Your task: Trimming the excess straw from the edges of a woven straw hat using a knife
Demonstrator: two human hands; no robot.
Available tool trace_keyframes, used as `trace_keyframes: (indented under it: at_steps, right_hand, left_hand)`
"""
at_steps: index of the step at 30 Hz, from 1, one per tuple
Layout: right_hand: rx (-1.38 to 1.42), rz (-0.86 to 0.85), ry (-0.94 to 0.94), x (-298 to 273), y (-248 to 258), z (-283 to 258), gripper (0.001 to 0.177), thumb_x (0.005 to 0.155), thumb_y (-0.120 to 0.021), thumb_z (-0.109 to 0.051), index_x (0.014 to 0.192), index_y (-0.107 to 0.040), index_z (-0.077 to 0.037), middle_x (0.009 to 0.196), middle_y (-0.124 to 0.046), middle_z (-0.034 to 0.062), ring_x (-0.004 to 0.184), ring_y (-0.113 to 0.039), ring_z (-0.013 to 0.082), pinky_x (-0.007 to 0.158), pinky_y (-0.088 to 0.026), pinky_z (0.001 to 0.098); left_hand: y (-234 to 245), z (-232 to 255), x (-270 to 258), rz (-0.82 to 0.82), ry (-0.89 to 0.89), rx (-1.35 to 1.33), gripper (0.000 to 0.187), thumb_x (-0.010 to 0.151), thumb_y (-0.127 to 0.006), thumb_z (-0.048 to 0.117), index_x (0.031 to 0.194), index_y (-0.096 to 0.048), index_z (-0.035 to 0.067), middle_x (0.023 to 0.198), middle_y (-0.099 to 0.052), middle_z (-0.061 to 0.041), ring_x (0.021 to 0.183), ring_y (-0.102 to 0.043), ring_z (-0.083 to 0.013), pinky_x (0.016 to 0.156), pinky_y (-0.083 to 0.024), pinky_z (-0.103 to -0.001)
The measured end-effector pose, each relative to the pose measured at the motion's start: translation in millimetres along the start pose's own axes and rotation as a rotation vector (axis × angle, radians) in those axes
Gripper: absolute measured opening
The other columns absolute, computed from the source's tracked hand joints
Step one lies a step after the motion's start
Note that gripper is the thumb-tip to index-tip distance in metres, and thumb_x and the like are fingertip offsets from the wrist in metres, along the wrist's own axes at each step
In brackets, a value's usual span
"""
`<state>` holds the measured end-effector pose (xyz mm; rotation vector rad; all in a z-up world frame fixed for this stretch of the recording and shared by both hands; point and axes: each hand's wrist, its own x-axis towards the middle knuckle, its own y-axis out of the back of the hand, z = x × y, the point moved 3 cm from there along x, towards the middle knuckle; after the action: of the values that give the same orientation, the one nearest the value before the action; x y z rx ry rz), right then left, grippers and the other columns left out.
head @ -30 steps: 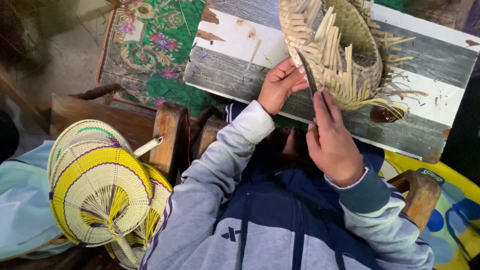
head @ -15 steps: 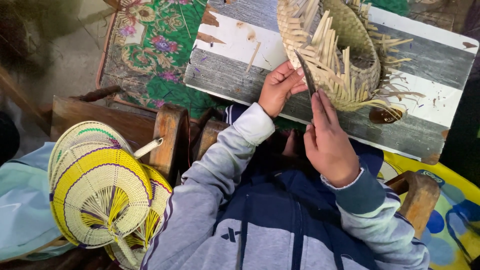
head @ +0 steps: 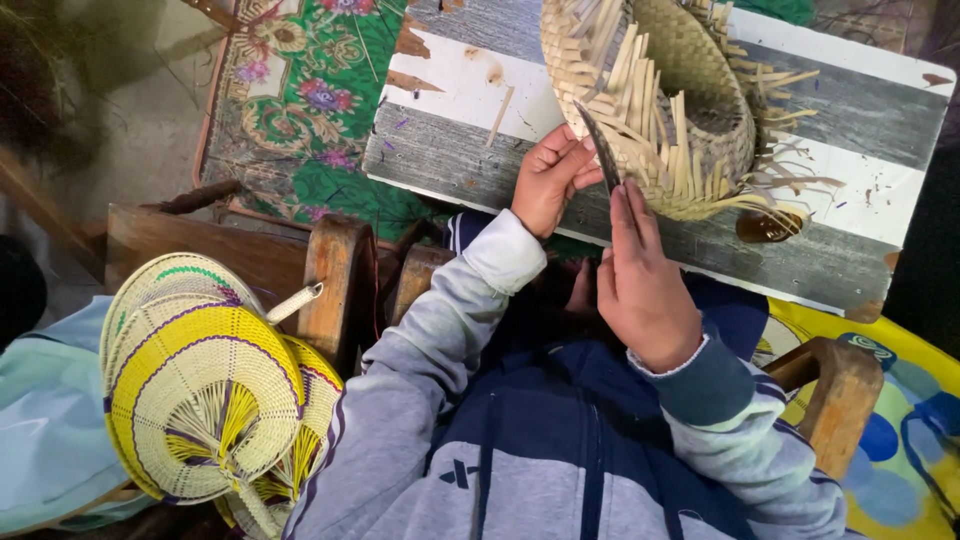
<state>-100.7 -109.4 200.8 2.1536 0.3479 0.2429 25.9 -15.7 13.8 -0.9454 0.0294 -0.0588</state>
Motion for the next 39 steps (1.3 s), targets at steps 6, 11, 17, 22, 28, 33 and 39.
trace_keyframes:
  at_steps: [6, 11, 17, 22, 28, 33, 39]
  right_hand:
    - [0.001, -0.007, -0.049, 1, -5, -1, 0.067, 0.098, -0.041, 0.002, 0.162, -0.020, 0.000, 0.165, -0.019, 0.0307, 0.073, -0.066, 0.0562, 0.051, -0.062, 0.0518]
    - [0.026, -0.030, -0.091, 2, -15, 8, 0.069, 0.097, -0.042, 0.000, 0.162, -0.019, -0.001, 0.165, -0.017, 0.0316, 0.070, -0.067, 0.0557, 0.048, -0.060, 0.0494]
    - [-0.037, -0.035, -0.125, 2, -28, 13, 0.071, 0.096, -0.044, 0.001, 0.162, -0.019, 0.000, 0.165, -0.019, 0.0315, 0.066, -0.068, 0.0526, 0.045, -0.059, 0.0447]
    - [-0.067, -0.038, -0.155, 2, -37, 22, 0.071, 0.094, -0.047, 0.000, 0.161, -0.021, 0.001, 0.163, -0.022, 0.0329, 0.063, -0.069, 0.0509, 0.043, -0.059, 0.0440]
    - [0.031, -0.024, -0.135, 8, -31, 25, 0.067, 0.099, -0.045, -0.003, 0.161, -0.021, 0.002, 0.158, -0.026, 0.0358, 0.080, -0.066, 0.0595, 0.052, -0.062, 0.0532]
    - [0.065, 0.009, -0.108, 12, -13, 28, 0.059, 0.103, -0.055, -0.029, 0.152, -0.041, 0.001, 0.147, -0.045, 0.0292, 0.107, -0.062, 0.0575, 0.076, -0.058, 0.0643]
    - [-0.311, 0.317, 0.237, 33, -1, 104, 0.027, 0.104, -0.056, -0.016, 0.129, -0.067, -0.020, 0.112, -0.066, 0.0042, 0.101, -0.071, 0.0308, 0.082, -0.059, 0.0386]
  left_hand:
    - [7, -3, 0, -0.020, 0.040, -0.098, 0.021, 0.102, -0.065, 0.015, 0.116, -0.064, -0.001, 0.094, -0.075, -0.012, 0.086, -0.079, -0.0254, 0.079, -0.068, -0.039]
    - [20, -19, 3, 0.018, 0.034, -0.074, 0.021, 0.101, -0.069, 0.014, 0.114, -0.067, -0.002, 0.091, -0.076, -0.010, 0.084, -0.079, -0.0236, 0.078, -0.068, -0.037]
    - [9, -7, -4, 0.080, 0.108, -0.105, 0.019, 0.098, -0.073, 0.013, 0.111, -0.071, 0.000, 0.086, -0.075, -0.007, 0.080, -0.079, -0.0233, 0.076, -0.068, -0.037]
    - [14, -11, -4, 0.121, 0.152, -0.094, 0.017, 0.096, -0.076, 0.013, 0.109, -0.074, 0.002, 0.084, -0.075, -0.007, 0.078, -0.079, -0.0231, 0.076, -0.069, -0.037]
    - [15, -9, -1, 0.157, 0.147, -0.077, 0.019, 0.095, -0.077, 0.015, 0.109, -0.073, 0.002, 0.083, -0.074, -0.006, 0.076, -0.078, -0.0198, 0.077, -0.068, -0.036]
    - [19, -13, 1, 0.170, 0.131, -0.084, 0.024, 0.096, -0.076, 0.016, 0.112, -0.071, -0.001, 0.084, -0.072, -0.006, 0.076, -0.078, -0.0190, 0.076, -0.068, -0.037]
    - [7, -2, -2, 0.157, 0.132, -0.097, 0.021, 0.096, -0.076, 0.015, 0.110, -0.072, -0.001, 0.084, -0.073, -0.007, 0.075, -0.078, -0.0185, 0.075, -0.068, -0.036]
